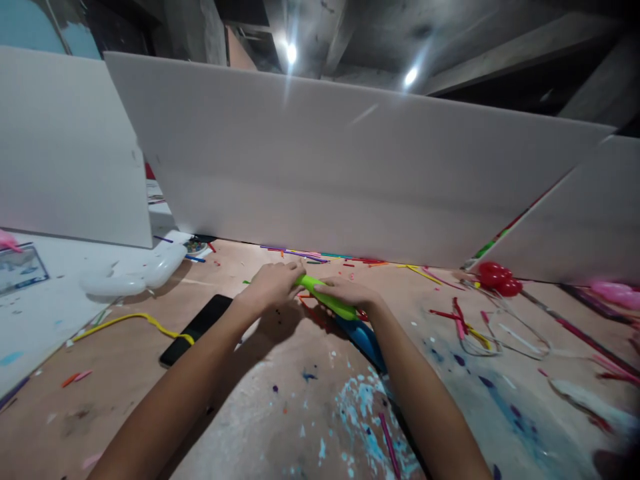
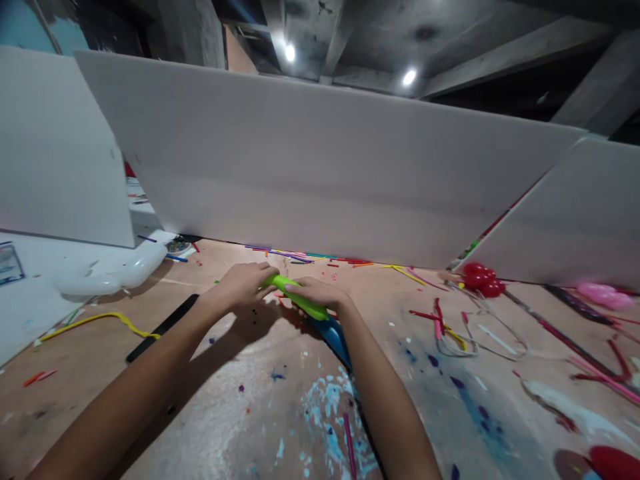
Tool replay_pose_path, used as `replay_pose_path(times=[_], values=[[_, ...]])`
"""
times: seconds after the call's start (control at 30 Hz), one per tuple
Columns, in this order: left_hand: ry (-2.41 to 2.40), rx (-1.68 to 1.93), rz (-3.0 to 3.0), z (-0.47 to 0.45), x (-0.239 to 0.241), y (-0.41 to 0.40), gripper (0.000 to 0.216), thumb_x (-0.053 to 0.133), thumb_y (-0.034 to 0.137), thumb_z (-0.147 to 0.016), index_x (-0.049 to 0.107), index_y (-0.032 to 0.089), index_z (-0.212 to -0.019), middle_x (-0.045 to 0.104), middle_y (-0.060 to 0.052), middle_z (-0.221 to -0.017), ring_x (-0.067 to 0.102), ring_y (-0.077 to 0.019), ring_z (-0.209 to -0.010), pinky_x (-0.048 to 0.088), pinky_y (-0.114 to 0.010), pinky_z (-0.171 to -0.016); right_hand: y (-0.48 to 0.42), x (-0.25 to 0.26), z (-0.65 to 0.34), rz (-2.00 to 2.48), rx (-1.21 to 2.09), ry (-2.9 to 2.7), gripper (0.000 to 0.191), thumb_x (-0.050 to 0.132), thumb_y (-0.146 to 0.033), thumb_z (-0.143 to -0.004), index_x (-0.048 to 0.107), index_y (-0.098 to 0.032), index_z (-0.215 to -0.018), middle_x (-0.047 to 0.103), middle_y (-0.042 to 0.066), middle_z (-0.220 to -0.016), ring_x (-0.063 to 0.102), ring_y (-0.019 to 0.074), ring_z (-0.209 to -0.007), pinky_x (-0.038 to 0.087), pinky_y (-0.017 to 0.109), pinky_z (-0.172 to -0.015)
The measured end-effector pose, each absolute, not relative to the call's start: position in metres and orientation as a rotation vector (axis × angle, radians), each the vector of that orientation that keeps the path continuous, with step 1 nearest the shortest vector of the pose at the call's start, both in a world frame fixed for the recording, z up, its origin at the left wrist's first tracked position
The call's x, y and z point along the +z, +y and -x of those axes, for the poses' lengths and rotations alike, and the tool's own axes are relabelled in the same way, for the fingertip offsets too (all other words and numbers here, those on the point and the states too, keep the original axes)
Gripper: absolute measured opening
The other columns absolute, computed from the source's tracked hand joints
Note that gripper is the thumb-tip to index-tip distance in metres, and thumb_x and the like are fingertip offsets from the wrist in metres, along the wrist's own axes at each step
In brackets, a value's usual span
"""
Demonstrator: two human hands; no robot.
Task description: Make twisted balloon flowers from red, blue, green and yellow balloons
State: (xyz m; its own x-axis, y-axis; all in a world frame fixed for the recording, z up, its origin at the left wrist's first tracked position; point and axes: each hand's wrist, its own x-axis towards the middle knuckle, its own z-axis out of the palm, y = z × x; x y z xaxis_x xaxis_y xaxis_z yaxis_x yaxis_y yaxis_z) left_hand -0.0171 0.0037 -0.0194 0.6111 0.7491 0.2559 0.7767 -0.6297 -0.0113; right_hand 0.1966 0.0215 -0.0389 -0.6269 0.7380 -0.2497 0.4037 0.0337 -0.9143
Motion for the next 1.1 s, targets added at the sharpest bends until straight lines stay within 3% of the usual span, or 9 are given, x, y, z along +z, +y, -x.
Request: replay_pose_path(times=[0.27, 0.37, 0.47, 0.57, 0.67, 0.8, 0.97, 1.1], values=[[-1.357, -0.377, 2.742, 0.001, -0.034, -0.006, 0.039, 0.038, 0.046, -0.093, 0.060, 0.016, -0.106, 0.068, -0.016, -0.096, 0.066, -0.0268, -0.077, 0.045, -0.035, -0.068, 0.016, -0.034, -0.209, 1.178, 1.278, -2.246, 0.041, 0.047, -0.055, -0.089, 0.065, -0.018, -0.089, 0.062, 0.001, -0.075, 0.055, 0.0129, -0.056, 0.046, 0.026, -0.051], [-1.367, -0.492, 2.897, 0.005, -0.035, 0.001, 0.038, 0.036, 0.044, -0.093, 0.063, 0.018, -0.095, 0.069, -0.013, -0.088, 0.065, -0.0260, -0.075, 0.045, -0.035, -0.066, 0.014, -0.031, -0.204, 1.163, 0.914, -2.365, 0.033, 0.053, -0.047, -0.088, 0.066, -0.017, -0.093, 0.065, 0.003, -0.085, 0.060, 0.0163, -0.074, 0.049, 0.030, -0.068], [-1.352, -0.828, 3.126, 0.016, -0.027, 0.007, 0.040, 0.030, 0.041, -0.094, 0.062, 0.019, -0.083, 0.065, -0.007, -0.079, 0.061, -0.0197, -0.070, 0.045, -0.030, -0.063, 0.009, -0.028, -0.192, 1.113, 0.497, -2.341, 0.027, 0.062, -0.040, -0.083, 0.065, -0.019, -0.101, 0.067, 0.004, -0.095, 0.061, 0.0199, -0.089, 0.046, 0.034, -0.083], [-1.433, -1.144, 3.369, 0.023, -0.020, 0.009, 0.045, 0.027, 0.046, -0.094, 0.057, 0.018, -0.078, 0.059, -0.002, -0.070, 0.055, -0.0145, -0.058, 0.044, -0.026, -0.054, 0.002, -0.026, -0.180, 1.078, 0.092, -2.293, 0.033, 0.065, -0.031, -0.082, 0.061, -0.021, -0.114, 0.065, 0.008, -0.106, 0.059, 0.0228, -0.096, 0.044, 0.036, -0.085], [-1.575, -1.154, 3.466, 0.022, -0.019, 0.009, 0.044, 0.036, 0.054, -0.090, 0.057, 0.017, -0.079, 0.056, 0.000, -0.066, 0.052, -0.0135, -0.052, 0.041, -0.025, -0.048, -0.002, -0.025, -0.175, 1.126, -0.166, -2.304, 0.042, 0.067, -0.031, -0.080, 0.059, -0.022, -0.120, 0.061, 0.011, -0.107, 0.057, 0.0254, -0.096, 0.043, 0.038, -0.083], [-1.515, -1.140, 3.258, 0.023, -0.023, 0.015, 0.041, 0.047, 0.052, -0.086, 0.066, 0.016, -0.083, 0.063, -0.003, -0.072, 0.057, -0.0162, -0.064, 0.044, -0.025, -0.059, 0.002, -0.024, -0.186, 1.163, 0.092, -2.336, 0.041, 0.071, -0.043, -0.077, 0.062, -0.021, -0.110, 0.062, 0.009, -0.105, 0.057, 0.0243, -0.096, 0.045, 0.036, -0.080], [-1.433, -1.140, 3.097, 0.035, -0.027, 0.031, 0.039, 0.053, 0.050, -0.085, 0.068, 0.019, -0.103, 0.070, -0.006, -0.095, 0.062, -0.0201, -0.085, 0.046, -0.030, -0.078, 0.012, -0.026, -0.219, 1.204, 0.595, -2.205, 0.030, 0.059, -0.044, -0.086, 0.062, -0.021, -0.106, 0.067, 0.006, -0.095, 0.062, 0.0182, -0.080, 0.048, 0.030, -0.069], [-1.374, -0.993, 2.963, 0.036, -0.031, 0.032, 0.042, 0.058, 0.049, -0.084, 0.064, 0.021, -0.115, 0.069, -0.007, -0.105, 0.063, -0.0224, -0.094, 0.046, -0.033, -0.083, 0.017, -0.032, -0.226, 1.228, 0.965, -1.995, 0.039, 0.038, -0.053, -0.094, 0.058, -0.019, -0.095, 0.064, 0.003, -0.080, 0.060, 0.0140, -0.061, 0.048, 0.026, -0.055]])
